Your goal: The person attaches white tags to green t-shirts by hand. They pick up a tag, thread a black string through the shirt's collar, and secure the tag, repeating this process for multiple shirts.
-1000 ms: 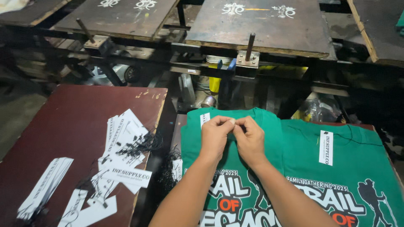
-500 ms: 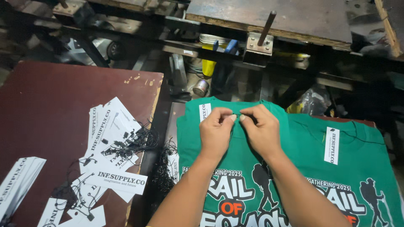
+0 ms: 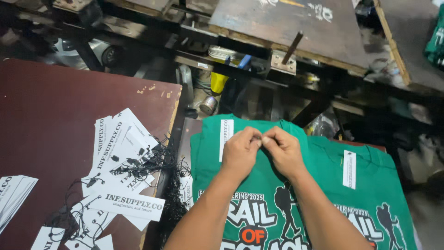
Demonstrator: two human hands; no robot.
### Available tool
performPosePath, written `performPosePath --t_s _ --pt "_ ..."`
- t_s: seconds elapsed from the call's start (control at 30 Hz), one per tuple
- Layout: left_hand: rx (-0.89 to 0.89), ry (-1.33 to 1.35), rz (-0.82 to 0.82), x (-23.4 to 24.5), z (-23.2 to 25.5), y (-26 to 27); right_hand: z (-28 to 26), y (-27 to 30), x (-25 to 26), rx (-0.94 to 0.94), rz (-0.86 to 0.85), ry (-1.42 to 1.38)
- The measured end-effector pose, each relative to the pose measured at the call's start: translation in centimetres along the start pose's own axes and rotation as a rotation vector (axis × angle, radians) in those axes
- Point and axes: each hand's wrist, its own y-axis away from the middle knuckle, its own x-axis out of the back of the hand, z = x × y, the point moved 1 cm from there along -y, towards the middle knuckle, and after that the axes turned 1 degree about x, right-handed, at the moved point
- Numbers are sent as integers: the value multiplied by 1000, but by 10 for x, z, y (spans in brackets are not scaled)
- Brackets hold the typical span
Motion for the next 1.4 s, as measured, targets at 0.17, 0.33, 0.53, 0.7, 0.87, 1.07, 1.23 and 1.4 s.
performPosePath --t_s 0.17,0.33,0.53,0.7,0.87,1.07,1.23,1.4 --pt "-93 -26 24 -6 -8 -3 9 -1 3 -29 -29 -59" --pt "-68 3 32 -11 -13 -2 13 2 4 -28 1 -112" --pt "-52 -45 -4 -7 -4 0 16 3 4 -24 8 -124" --pt "42 51 79 -8 -10 1 7 3 3 -91 105 -136" --pt "231 217 208 9 0 -4 -4 -13 5 -108 97 128" --pt "187 101 235 1 -7 -5 7 -17 -4 77 -55 521" --pt "133 -10 228 -6 -21 -11 13 -23 -10 196 -110 780" --pt "143 -84 183 -8 -23 -11 27 -25 -14 193 -153 885"
